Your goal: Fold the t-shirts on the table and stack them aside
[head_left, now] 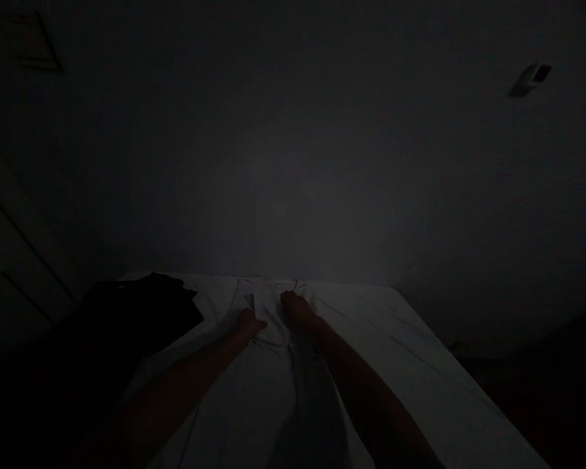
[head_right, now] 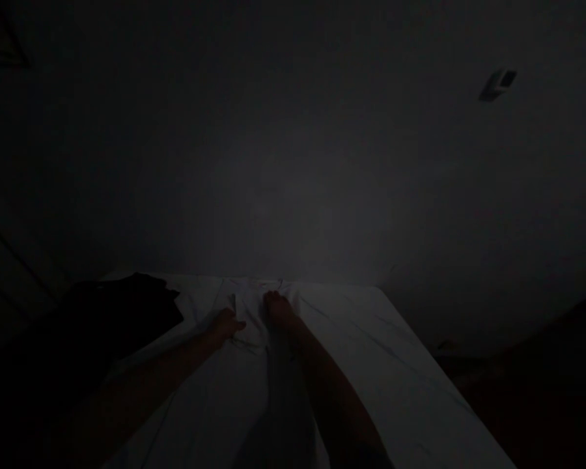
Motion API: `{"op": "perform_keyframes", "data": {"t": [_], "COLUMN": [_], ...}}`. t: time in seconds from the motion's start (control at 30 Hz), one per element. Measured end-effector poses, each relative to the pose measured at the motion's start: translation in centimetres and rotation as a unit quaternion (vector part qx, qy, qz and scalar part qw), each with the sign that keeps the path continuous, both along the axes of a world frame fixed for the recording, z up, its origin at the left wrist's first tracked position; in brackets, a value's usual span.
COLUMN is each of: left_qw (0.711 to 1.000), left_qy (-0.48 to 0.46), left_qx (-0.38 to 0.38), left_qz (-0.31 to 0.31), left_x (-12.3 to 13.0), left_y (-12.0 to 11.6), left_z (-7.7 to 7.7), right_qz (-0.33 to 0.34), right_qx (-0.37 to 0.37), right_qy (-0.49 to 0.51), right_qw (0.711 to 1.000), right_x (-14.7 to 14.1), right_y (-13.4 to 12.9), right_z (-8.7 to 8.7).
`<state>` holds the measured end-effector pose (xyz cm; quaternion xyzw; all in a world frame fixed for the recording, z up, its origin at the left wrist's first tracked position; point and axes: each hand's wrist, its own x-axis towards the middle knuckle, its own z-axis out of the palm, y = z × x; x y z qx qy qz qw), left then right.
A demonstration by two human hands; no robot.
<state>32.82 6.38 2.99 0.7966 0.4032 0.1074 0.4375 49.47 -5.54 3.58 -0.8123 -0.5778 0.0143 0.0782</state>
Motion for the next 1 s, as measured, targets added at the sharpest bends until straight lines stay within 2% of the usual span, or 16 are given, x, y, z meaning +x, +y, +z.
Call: {"op": "perform_keyframes", "data": {"t": [0.13, 0.27, 0.33, 0.37, 0.43, 0.5, 0.57, 0.6, 0.7, 0.8, 0.9, 1.0], "left_qw": [0.999, 0.978, 0.971, 0.974, 0.988, 0.986, 0.972, 0.967, 0.956, 0.941, 0.925, 0.91], "left_qy": [-0.04, -0.116, -0.077, -0.039, 0.018, 0.023, -0.002, -0.012, -0.021, -0.01, 0.014, 0.044], "left_qx": [-0.017, -0.175, -0.225, -0.22, -0.12, 0.037, 0.155, 0.185, 0.241, 0.283, 0.304, 0.307], "left_qz": [0.013, 0.001, -0.009, -0.027, -0.097, -0.161, -0.178, -0.173, -0.167, -0.185, -0.228, -0.274], "left_x": [-1.1, -3.8, -4.9, -5.2, -5.3, -4.6, -3.1, -2.0, 1.9, 5.7, 8.6, 10.5], "left_y": [-2.2, -4.7, -5.1, -4.9, -3.8, -1.8, 0.9, 2.4, 6.6, 9.8, 11.7, 12.9], "left_z": [0.0, -0.9, -1.4, -1.5, -1.4, -0.8, 0.0, 0.4, 1.2, 1.3, 1.0, 0.5], "right_qz": [-0.006, -0.016, -0.013, -0.013, -0.027, -0.059, -0.092, -0.101, -0.11, -0.105, -0.118, -0.138], "right_qx": [0.004, 0.01, 0.009, 0.009, 0.009, 0.012, 0.016, 0.018, 0.016, 0.016, 0.018, 0.015], "right_qy": [0.005, 0.007, 0.007, 0.006, 0.004, 0.0, -0.003, -0.004, -0.006, -0.008, -0.01, -0.006], "right_qw": [1.0, 1.0, 1.0, 1.0, 1.0, 0.998, 0.996, 0.995, 0.994, 0.994, 0.993, 0.99], "right_x": [0.3, -0.1, -0.3, -0.3, 0.0, 0.9, 2.1, 2.8, 4.6, 5.9, 7.0, 8.3], "right_y": [0.1, -0.3, -0.5, -0.5, -0.6, -0.8, -0.8, -0.7, 0.0, 1.1, 1.6, 1.1], "right_z": [-1.1, -1.7, -1.6, -1.4, -1.0, -0.5, 0.1, 0.3, 0.8, 1.0, 0.8, 0.3]}}
